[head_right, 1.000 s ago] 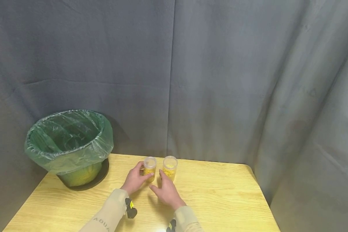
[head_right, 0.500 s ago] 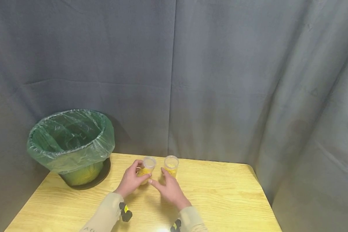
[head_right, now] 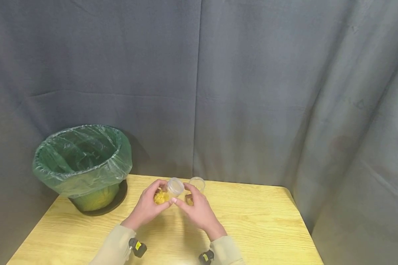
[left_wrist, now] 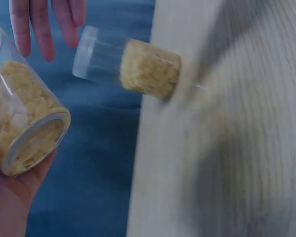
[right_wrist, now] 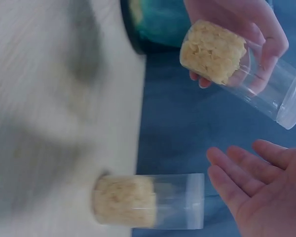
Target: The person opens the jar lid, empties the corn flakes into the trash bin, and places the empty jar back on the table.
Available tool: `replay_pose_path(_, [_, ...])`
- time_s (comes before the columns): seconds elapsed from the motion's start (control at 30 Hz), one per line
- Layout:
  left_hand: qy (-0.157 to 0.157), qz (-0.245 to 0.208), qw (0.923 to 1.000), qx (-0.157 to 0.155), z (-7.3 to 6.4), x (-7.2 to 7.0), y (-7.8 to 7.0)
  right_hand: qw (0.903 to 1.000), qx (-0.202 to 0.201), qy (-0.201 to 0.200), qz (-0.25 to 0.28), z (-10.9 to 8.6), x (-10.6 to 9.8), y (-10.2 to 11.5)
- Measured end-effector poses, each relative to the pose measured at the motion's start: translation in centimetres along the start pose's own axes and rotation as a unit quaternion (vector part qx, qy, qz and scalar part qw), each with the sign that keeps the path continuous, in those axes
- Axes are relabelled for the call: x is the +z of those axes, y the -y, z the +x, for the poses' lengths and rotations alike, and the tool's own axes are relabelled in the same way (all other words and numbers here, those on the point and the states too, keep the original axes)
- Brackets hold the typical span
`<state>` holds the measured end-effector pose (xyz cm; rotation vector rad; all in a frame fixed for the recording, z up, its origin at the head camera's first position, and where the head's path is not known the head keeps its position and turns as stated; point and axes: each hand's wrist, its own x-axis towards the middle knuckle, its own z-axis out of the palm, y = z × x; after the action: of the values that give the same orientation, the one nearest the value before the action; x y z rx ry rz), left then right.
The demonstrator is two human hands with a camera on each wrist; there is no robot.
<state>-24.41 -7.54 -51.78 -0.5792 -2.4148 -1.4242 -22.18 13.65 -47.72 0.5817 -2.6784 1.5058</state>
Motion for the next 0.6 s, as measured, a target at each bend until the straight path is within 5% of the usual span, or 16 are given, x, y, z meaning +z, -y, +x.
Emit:
replay_pose_path(0.33, [0.003,-0.046,0.9974,0.056,-0.6,-1.1,-3.5,0.9981,-0.047,-0.036,-0.019,-0.4,-1.7,3.1])
replay_pose_path(0.6, [-0.009,-0.121,0.9858,0.116,-1.0,-0.3,-5.6,0.9902,-0.111,-0.084,0.002,-0.8,-1.5,4.5])
